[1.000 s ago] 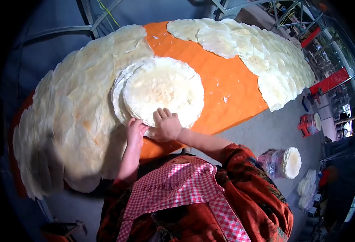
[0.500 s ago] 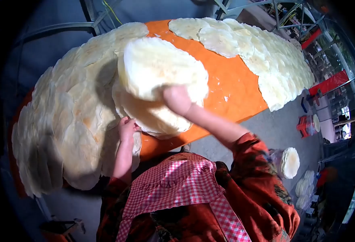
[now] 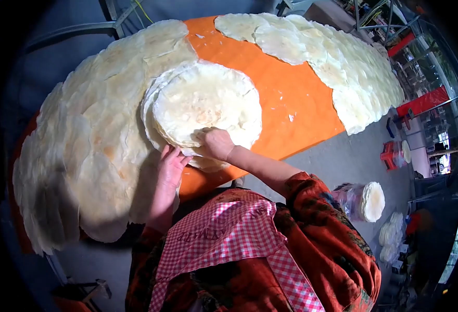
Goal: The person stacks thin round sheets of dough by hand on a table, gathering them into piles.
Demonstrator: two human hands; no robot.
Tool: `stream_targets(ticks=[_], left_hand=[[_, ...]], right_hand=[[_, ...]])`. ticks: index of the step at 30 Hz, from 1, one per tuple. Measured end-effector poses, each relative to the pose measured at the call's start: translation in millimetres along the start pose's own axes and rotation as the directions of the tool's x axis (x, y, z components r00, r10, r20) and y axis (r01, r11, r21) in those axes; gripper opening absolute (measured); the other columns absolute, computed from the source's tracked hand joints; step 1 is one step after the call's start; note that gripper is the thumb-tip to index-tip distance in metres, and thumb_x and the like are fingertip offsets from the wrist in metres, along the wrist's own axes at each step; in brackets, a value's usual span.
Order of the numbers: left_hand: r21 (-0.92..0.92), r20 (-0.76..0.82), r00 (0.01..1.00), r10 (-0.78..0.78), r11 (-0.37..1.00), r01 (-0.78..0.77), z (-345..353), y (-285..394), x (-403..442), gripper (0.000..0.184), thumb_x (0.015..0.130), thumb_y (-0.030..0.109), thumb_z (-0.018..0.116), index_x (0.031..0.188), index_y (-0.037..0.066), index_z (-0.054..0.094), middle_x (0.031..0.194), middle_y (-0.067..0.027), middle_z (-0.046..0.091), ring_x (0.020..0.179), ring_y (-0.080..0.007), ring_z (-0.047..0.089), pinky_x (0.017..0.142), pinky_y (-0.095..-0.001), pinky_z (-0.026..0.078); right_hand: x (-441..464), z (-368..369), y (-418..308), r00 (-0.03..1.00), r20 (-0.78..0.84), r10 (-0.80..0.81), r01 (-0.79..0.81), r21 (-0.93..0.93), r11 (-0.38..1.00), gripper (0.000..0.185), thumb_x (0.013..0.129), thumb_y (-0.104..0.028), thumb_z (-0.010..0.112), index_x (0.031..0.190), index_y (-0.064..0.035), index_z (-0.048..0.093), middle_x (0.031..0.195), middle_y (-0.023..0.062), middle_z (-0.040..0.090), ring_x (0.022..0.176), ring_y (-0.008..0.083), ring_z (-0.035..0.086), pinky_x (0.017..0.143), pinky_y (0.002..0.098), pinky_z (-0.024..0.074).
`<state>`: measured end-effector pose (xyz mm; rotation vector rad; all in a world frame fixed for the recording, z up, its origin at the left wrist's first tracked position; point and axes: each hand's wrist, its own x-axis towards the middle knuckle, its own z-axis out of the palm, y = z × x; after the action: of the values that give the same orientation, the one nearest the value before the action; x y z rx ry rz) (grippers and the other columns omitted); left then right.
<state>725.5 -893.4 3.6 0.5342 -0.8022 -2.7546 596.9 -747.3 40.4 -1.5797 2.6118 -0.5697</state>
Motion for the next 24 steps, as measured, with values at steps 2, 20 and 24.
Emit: stream_targets(ticks=[2, 20, 24], left_hand=[[0.014, -0.005, 1.000, 0.014, 1.000, -0.014, -2.3, -3.1, -0.2, 0.033, 0.088, 0.004, 0.056, 0.119, 0.006, 0.045, 0.115, -0.0101, 0.057, 0.103, -0.0260, 0.058, 0.082, -0.0430, 0.052], [0.067, -0.090, 0.992, 0.090, 0.994, -0.084, 16.7, -15.6, 1.8, 0.071, 0.091, 0.005, 0.056, 0.144, 0.008, 0.010, 0.119, -0.0167, 0.051, 0.097, -0.0281, 0.060, 0.080, -0.0441, 0.056], [0.184, -0.185, 0.975, 0.122, 0.979, -0.087, 11.7, -21.1, 8.7, 0.057, 0.088, -0.001, 0.050, 0.138, 0.007, 0.024, 0.114, -0.0127, 0.052, 0.094, -0.0249, 0.061, 0.075, -0.0411, 0.056]], right_hand=[[-2.7, -1.0, -0.8, 1.000, 0.021, -0.002, 0.002, 0.000, 1.000, 0.044, 0.079, -0.034, 0.066, 0.113, -0.0067, 0.061, 0.108, 0.0155, 0.063, 0.097, 0.0309, 0.062, 0.081, 0.0377, 0.0510], [1.2, -9.2, 25.5, 0.996, 0.077, 0.037, -0.063, 0.368, 0.928, 0.034, 0.082, -0.014, 0.063, 0.115, -0.0068, 0.063, 0.104, 0.0189, 0.064, 0.092, 0.0354, 0.062, 0.083, 0.0380, 0.0492], [0.9, -0.9, 32.4, 0.998, 0.058, 0.035, -0.056, 0.413, 0.909, 0.034, 0.082, -0.020, 0.062, 0.113, -0.0067, 0.064, 0.102, 0.0187, 0.065, 0.093, 0.0360, 0.062, 0.083, 0.0397, 0.0486]])
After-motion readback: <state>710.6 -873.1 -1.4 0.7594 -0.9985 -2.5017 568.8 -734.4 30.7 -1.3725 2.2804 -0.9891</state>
